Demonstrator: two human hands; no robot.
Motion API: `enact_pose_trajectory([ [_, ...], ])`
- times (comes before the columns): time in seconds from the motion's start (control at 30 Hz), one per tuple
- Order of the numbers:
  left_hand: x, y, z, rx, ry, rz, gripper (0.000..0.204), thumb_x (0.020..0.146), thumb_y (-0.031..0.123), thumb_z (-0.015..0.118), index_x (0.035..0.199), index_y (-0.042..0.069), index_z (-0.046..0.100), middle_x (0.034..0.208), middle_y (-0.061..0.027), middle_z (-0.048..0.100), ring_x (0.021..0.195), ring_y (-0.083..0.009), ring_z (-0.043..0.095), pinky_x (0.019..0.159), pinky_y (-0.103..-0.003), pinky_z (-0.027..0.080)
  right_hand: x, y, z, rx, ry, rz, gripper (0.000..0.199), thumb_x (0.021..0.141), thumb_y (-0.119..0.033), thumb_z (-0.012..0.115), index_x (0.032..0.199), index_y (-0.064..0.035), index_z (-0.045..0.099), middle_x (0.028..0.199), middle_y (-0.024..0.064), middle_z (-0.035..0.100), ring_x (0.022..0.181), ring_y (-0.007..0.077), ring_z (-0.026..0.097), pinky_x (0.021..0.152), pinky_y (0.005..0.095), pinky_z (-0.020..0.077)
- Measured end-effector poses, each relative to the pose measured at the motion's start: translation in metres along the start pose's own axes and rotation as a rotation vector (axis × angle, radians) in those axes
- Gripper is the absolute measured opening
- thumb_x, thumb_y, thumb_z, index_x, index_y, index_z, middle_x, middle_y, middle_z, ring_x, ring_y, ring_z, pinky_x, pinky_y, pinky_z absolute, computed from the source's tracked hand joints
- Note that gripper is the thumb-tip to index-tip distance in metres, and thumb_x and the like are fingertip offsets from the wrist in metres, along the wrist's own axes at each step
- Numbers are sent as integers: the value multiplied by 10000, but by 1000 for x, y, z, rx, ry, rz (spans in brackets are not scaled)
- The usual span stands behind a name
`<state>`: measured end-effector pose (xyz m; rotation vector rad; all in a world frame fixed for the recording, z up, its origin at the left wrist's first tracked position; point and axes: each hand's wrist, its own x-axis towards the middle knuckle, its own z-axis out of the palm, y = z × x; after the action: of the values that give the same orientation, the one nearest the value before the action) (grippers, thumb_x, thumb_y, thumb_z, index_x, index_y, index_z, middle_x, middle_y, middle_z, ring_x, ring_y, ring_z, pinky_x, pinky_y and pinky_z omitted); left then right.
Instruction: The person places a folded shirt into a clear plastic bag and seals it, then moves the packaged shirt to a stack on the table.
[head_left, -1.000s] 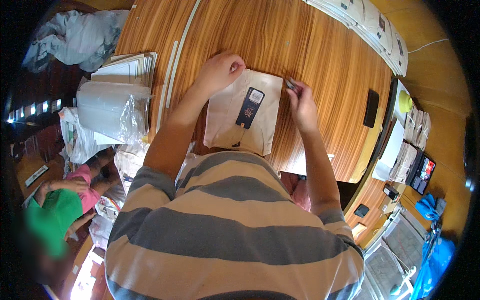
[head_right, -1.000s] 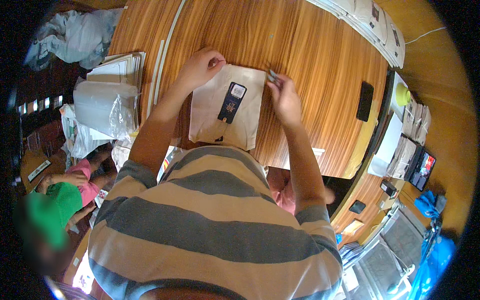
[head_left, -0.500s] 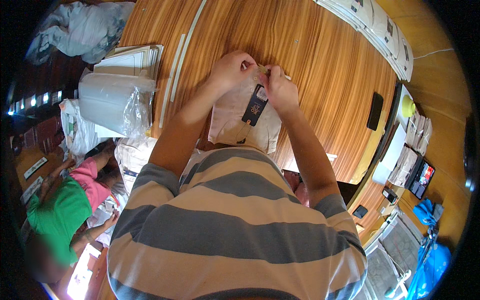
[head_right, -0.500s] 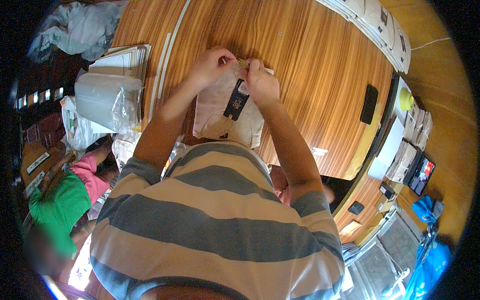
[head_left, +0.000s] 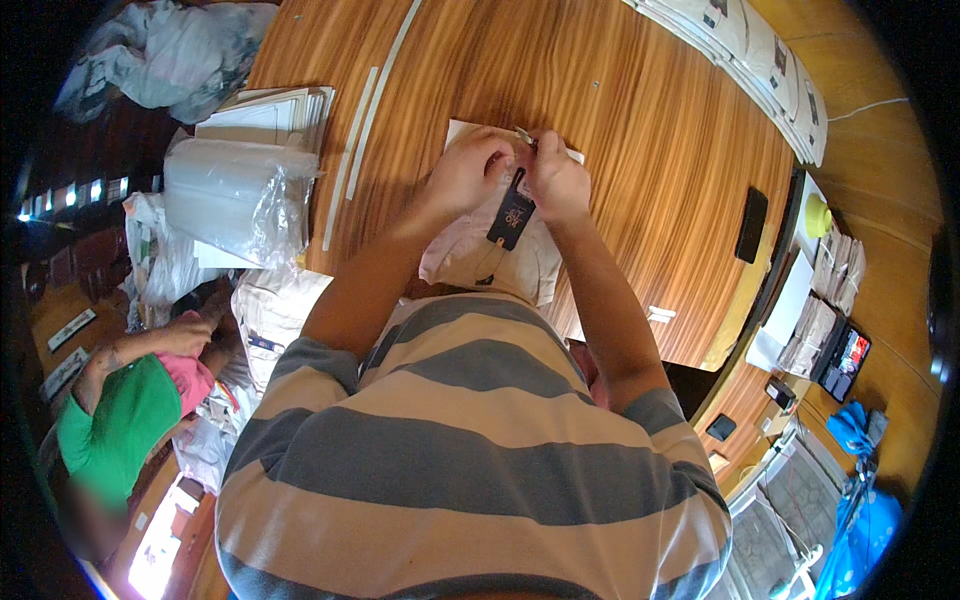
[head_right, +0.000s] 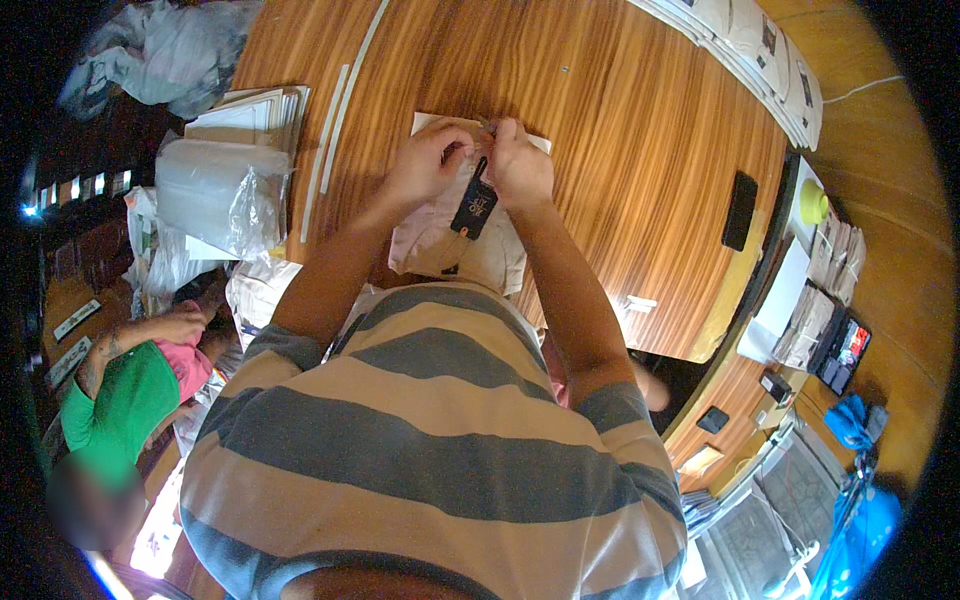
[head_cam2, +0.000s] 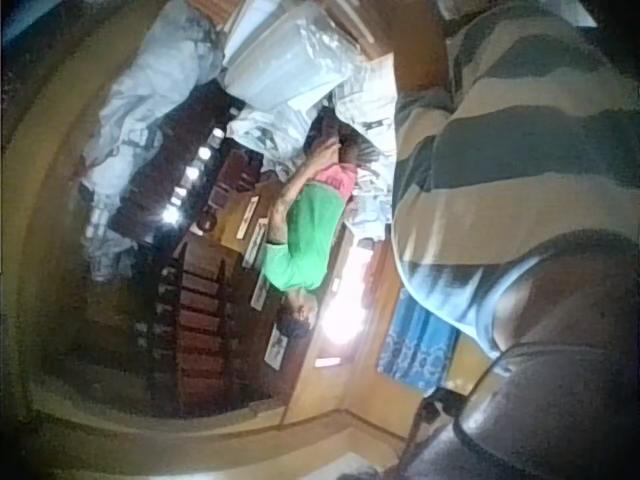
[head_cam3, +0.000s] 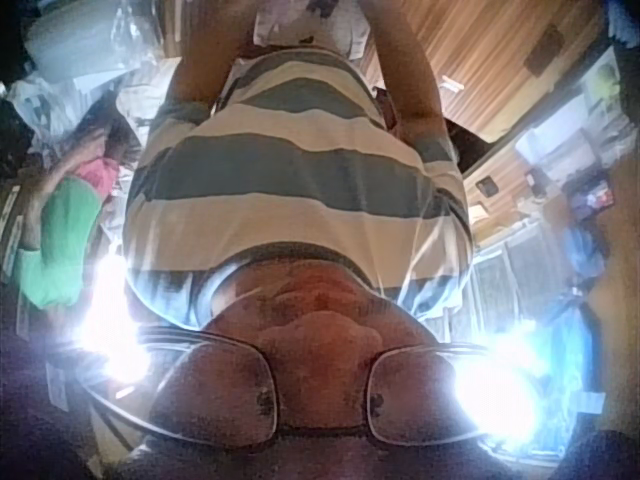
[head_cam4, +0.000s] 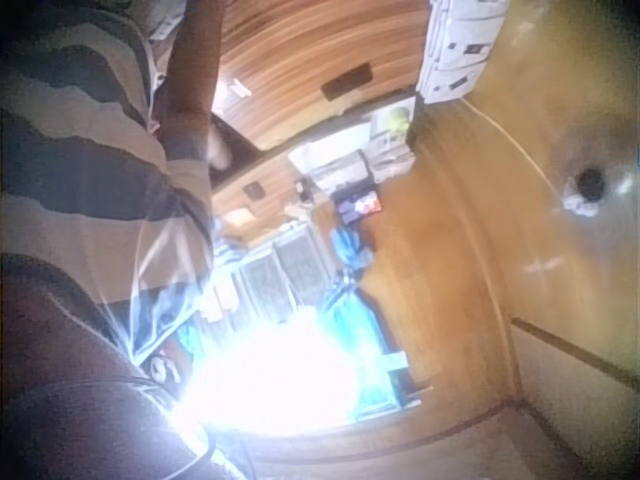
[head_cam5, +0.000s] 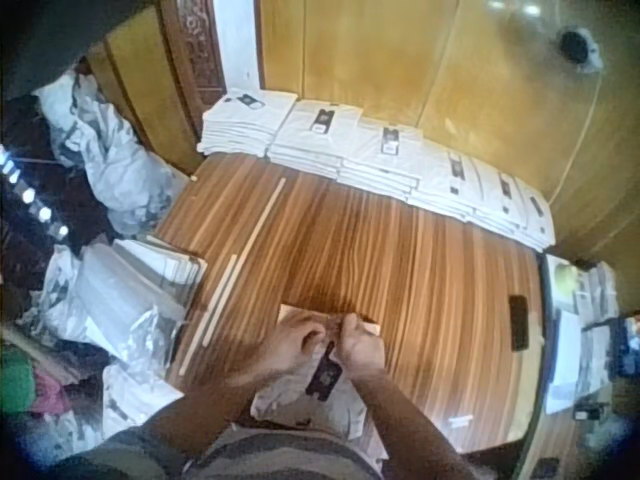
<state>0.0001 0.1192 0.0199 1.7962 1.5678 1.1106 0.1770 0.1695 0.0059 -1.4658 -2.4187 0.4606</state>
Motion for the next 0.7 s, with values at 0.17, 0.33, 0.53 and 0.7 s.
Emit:
enact_pose_trajectory([
  [0.17, -56, 30, -38, -162, -130, -231, 69, 965, 85, 660, 982, 19, 652, 905, -166, 621, 795, -355, 615, 756, -438, 508, -15, 22, -24, 14, 55, 306, 334, 1028, -345, 627, 1129, -30, 574, 1052, 207, 691, 948, 417, 708, 796, 523, 568],
  [0.33, -219, 10, -95, 306, -819, -644, 328, 1020, 308, 585, 970, 0, 686, 973, -245, 698, 897, -416, 695, 784, -508, 528, -100, 126, -54, -159, 305, 64, 314, 925, -212, 787, 1160, -44, 665, 1140, 189, 659, 1019, 405, 630, 889, 496, 533],
  [0.53, -222, 30, -101, 253, -348, -836, 377, 1026, 376, 614, 1016, 12, 710, 937, -233, 730, 912, -402, 718, 797, -499, 557, -126, 85, -70, -39, 296, 130, 234, 946, -210, 776, 1112, -57, 712, 1054, 174, 709, 918, 364, 686, 808, 472, 555],
  [0.7, -190, 39, -72, 56, -254, -708, 350, 1014, 373, 629, 1013, 32, 708, 935, -215, 733, 886, -407, 710, 800, -500, 551, -185, 29, -35, 321, -157, 390, 336, 959, -352, 762, 916, -19, 743, 806, 185, 742, 735, 337, 748, 676, 454, 575],
])
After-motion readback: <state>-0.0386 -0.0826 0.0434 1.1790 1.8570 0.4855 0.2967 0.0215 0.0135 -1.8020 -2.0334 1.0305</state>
